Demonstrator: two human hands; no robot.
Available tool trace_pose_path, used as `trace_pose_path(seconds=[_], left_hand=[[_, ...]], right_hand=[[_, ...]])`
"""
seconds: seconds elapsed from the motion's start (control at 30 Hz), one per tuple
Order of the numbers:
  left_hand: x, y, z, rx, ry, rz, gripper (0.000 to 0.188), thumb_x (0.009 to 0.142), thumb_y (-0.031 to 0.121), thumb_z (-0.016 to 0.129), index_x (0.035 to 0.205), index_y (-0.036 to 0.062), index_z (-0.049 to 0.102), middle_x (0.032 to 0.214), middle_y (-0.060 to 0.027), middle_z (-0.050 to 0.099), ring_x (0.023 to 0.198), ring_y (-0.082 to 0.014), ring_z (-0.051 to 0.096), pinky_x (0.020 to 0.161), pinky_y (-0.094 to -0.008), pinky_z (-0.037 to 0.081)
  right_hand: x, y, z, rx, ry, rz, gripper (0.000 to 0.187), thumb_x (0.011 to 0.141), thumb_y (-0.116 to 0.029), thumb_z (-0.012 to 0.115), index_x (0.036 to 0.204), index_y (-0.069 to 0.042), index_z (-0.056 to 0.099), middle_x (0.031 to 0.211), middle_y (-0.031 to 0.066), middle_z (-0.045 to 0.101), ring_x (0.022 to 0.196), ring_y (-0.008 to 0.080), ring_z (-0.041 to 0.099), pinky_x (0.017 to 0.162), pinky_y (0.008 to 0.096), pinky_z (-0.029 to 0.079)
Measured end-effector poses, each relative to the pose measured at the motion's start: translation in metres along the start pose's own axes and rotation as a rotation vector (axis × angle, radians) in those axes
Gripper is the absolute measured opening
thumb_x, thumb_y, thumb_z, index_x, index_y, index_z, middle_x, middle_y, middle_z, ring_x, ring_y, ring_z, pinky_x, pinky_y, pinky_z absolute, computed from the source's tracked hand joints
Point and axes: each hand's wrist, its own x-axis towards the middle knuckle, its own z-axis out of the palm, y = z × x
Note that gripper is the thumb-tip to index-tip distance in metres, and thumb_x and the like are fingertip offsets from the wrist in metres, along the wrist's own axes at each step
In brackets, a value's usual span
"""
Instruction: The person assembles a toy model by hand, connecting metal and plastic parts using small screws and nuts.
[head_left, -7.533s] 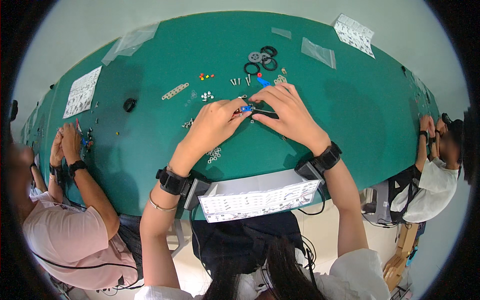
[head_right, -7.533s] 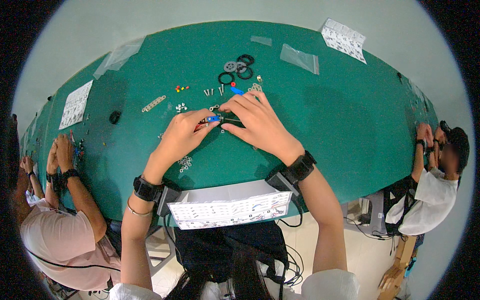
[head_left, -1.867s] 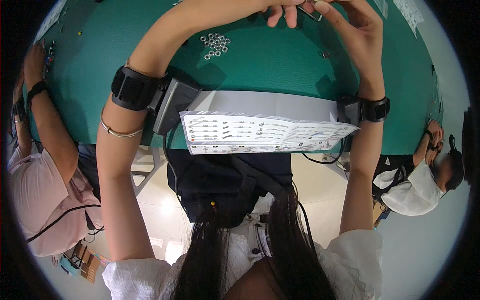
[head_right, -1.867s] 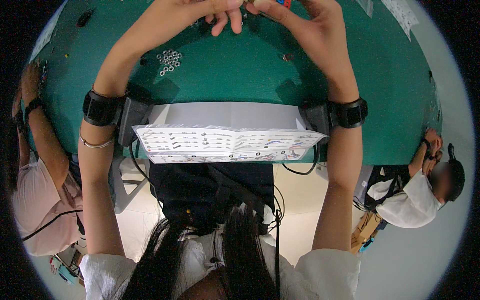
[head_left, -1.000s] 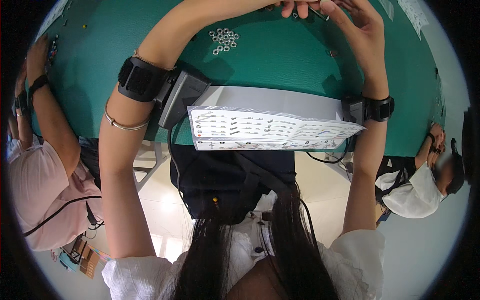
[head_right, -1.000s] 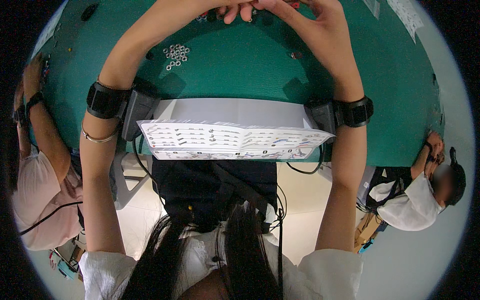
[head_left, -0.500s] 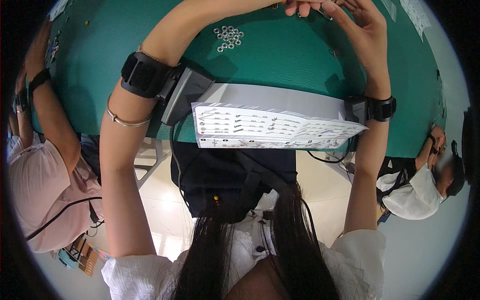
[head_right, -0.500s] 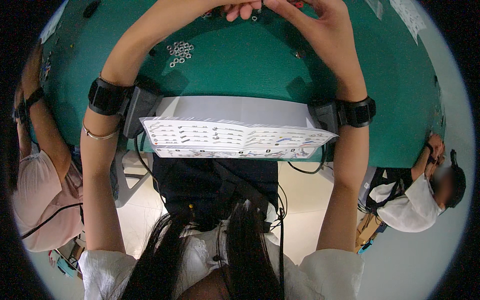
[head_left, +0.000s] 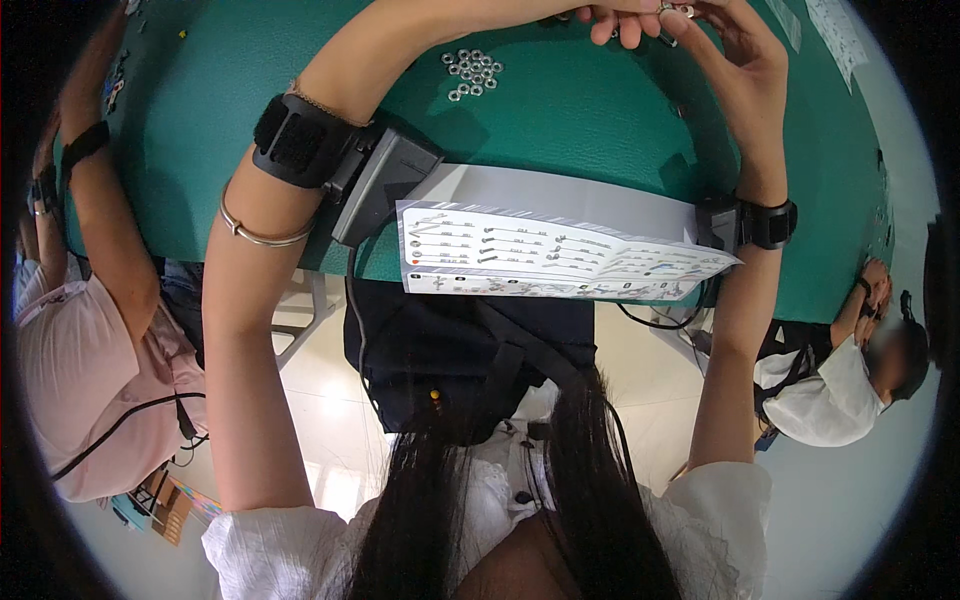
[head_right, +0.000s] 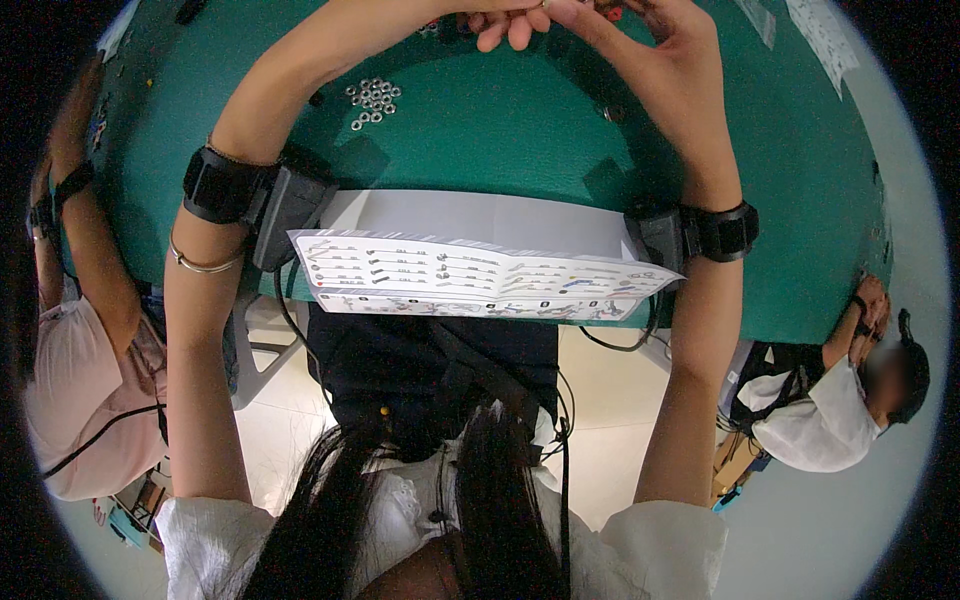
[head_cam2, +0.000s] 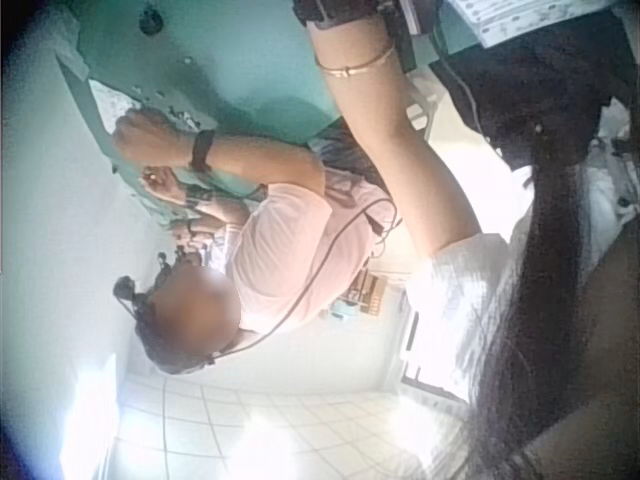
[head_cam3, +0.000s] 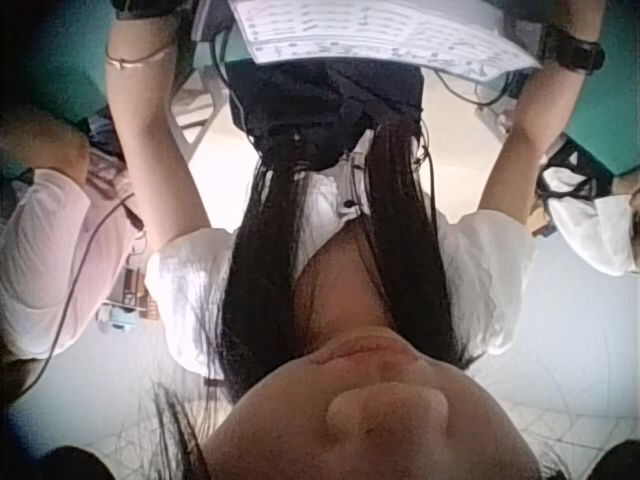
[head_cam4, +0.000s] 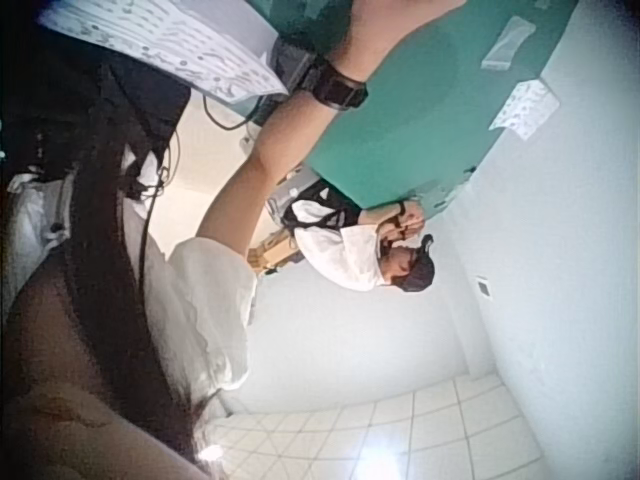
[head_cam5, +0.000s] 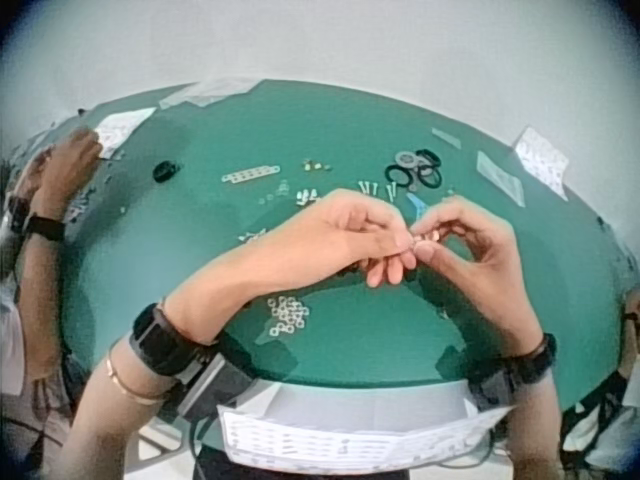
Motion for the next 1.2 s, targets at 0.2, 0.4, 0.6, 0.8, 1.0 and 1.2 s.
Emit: trace_pose_path(seconds=[0.2,0.4,0.6,0.8,1.0,1.2], left_hand=[[0.001,-0.003,0.000,0.026,-0.016,0.027,0.022,0.104,0.016,0.056,0.102,-0.0023,0.068,0.085,-0.0050,0.070,0.073,-0.0087,0.061,0.070,-0.0202,0.049],[0.000,0.001,0.001,0.008,-0.011,0.007,0.021,0.104,0.015,0.055,0.101,-0.0027,0.066,0.086,-0.0056,0.069,0.074,-0.0089,0.060,0.071,-0.0209,0.048],[-0.001,-0.002,0.002,-0.095,-0.015,-0.016,0.019,0.105,0.012,0.053,0.103,-0.0026,0.065,0.086,-0.0048,0.068,0.071,-0.0086,0.057,0.069,-0.0204,0.047],[-0.007,0.012,0.005,-0.031,0.099,-0.058,0.018,0.102,0.011,0.054,0.108,0.0001,0.067,0.082,-0.0026,0.066,0.068,-0.0062,0.052,0.064,-0.0188,0.042],[-0.012,0.020,-0.004,-0.032,0.358,0.031,0.016,0.099,0.012,0.059,0.109,0.0019,0.067,0.081,0.0019,0.062,0.071,-0.0032,0.051,0.061,-0.0196,0.040],[-0.010,0.004,-0.013,0.839,0.482,0.375,0.021,0.087,0.010,0.068,0.108,0.0058,0.067,0.097,-0.0017,0.065,0.091,-0.0139,0.058,0.077,-0.0266,0.046]], right_hand=[[0.001,-0.001,-0.002,0.027,-0.020,0.038,0.012,0.093,-0.006,0.071,0.104,-0.002,0.069,0.100,0.0027,0.066,0.093,0.0098,0.062,0.084,0.0249,0.050],[0.001,-0.002,-0.003,0.130,-0.009,0.104,0.013,0.094,-0.007,0.072,0.105,-0.001,0.070,0.099,0.0029,0.066,0.092,0.0101,0.062,0.083,0.0251,0.050],[0.002,0.007,0.002,0.101,0.016,-0.049,0.012,0.096,-0.008,0.070,0.106,-0.001,0.070,0.097,0.0022,0.067,0.088,0.0089,0.062,0.081,0.0246,0.050],[0.001,0.010,-0.007,0.117,-0.020,0.014,0.023,0.094,-0.005,0.070,0.116,-0.001,0.071,0.109,0.0030,0.070,0.094,0.0098,0.062,0.085,0.0245,0.050],[0.001,0.013,-0.005,0.067,0.077,0.091,0.019,0.093,-0.012,0.073,0.111,-0.005,0.074,0.097,-0.0015,0.070,0.084,0.0049,0.058,0.077,0.0211,0.047],[0.001,0.011,-0.003,0.011,0.048,0.173,0.016,0.093,-0.011,0.073,0.108,-0.005,0.074,0.095,-0.0006,0.071,0.086,0.0058,0.060,0.080,0.0218,0.048]])
